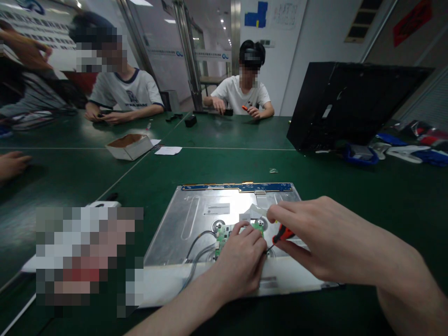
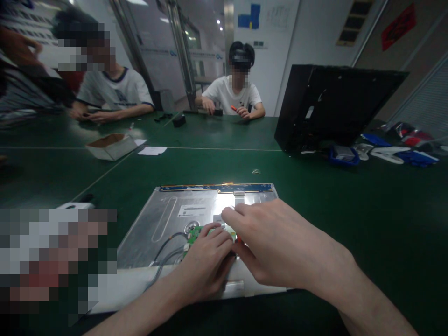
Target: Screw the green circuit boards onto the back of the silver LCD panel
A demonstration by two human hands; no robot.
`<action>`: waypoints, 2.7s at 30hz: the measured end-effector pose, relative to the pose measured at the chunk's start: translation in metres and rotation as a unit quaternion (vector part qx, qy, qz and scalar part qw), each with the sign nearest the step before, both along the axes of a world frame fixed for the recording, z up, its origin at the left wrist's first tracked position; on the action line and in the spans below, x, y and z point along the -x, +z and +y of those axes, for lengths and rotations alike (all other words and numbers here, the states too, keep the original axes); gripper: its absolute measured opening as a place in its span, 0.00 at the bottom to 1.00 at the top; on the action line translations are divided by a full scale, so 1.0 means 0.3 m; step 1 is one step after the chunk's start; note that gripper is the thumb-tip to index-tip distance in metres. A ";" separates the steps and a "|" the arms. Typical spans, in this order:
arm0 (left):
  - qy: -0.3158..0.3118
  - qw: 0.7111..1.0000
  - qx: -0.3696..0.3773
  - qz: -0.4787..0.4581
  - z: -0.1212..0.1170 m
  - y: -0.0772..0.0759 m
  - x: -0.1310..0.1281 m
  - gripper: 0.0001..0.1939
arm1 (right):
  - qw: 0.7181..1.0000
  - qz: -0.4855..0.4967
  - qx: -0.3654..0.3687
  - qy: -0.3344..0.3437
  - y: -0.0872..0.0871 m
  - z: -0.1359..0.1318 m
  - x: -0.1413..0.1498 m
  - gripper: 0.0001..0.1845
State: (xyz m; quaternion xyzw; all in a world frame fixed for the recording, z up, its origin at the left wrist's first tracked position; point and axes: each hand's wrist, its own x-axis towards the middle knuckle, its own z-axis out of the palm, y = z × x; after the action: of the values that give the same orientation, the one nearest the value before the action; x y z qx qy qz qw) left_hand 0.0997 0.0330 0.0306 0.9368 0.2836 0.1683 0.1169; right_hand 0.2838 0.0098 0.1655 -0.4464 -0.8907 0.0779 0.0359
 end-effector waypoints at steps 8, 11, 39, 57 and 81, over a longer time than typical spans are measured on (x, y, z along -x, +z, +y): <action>-0.001 1.000 0.006 0.002 -0.002 0.003 -0.001 0.05 | 1.000 0.007 -0.009 0.008 -0.007 0.001 -0.002 0.07; 0.001 1.000 0.002 0.001 -0.001 -0.002 -0.001 0.05 | 1.000 -0.003 -0.015 0.000 -0.013 0.006 -0.001 0.05; -0.004 1.000 0.008 0.002 0.000 0.004 0.001 0.06 | 1.000 0.000 -0.015 0.014 0.003 -0.005 0.004 0.07; -0.008 1.000 0.016 0.008 0.002 0.010 0.001 0.06 | 1.000 0.006 -0.017 0.021 0.003 -0.007 0.000 0.08; -0.005 1.000 0.004 -0.002 0.001 0.000 0.003 0.07 | 1.000 -0.007 -0.018 0.007 -0.004 0.003 0.005 0.03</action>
State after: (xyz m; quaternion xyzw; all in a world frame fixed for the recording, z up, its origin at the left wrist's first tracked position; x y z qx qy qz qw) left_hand 0.0988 0.0333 0.0306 0.9374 0.2794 0.1682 0.1218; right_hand 0.2824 0.0108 0.1642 -0.4399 -0.8953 0.0590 0.0371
